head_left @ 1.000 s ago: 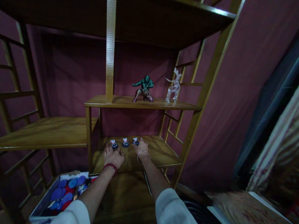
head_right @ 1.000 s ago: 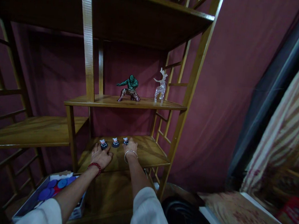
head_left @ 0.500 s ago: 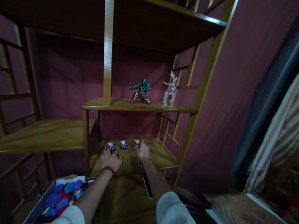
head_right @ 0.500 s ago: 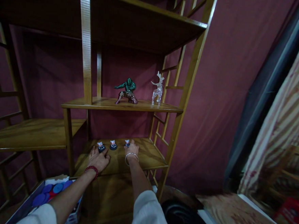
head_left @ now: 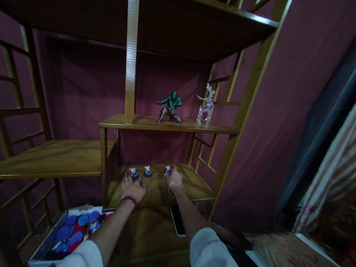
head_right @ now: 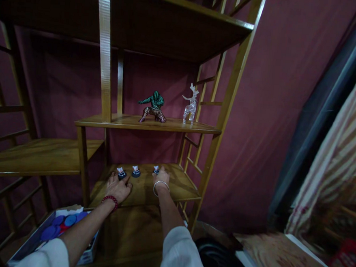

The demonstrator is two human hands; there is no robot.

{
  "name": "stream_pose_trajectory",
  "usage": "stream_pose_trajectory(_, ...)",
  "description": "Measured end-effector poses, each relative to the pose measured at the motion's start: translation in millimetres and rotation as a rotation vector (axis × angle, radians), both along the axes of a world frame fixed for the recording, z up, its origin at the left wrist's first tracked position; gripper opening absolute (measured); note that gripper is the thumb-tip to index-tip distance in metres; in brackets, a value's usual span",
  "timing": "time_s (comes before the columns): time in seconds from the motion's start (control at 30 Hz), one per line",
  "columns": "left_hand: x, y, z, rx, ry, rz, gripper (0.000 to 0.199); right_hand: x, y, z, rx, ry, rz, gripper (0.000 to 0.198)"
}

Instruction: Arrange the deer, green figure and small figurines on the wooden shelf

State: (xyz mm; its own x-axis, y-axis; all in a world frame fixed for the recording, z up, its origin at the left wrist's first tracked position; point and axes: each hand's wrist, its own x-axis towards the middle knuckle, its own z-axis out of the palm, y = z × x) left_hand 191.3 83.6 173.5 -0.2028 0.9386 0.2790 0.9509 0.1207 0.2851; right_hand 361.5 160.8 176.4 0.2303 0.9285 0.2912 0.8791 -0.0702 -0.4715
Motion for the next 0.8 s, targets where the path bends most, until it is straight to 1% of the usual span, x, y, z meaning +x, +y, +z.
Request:
stream_pose_trajectory(0.17,-0.6,2.0,-1.8,0.005,-0.005,0.002,0.046,-0.8,-0.9,0.7,-0.001,-0.007,0.003,0.046)
stream_pose_trajectory(0.47,0.6,0.7,0.3,0.0,-0.009,0.002,0.045,-2.3,-3.8,2.2,-0.018,-0.012,-0.014,0.041)
stream_pose_trajectory(0.67,0.0,0.8,-1.2,0.005,-0.016,0.003,0.046,-3.0,-5.4,2.5,-0.011,-0.048,-0.011,0.039)
stream_pose_trajectory(0.8,0.4,-3.0,0.8,0.016,-0.015,0.002,0.046,-3.1,-7.8,2.3,-0.008,-0.072,-0.02,0.039)
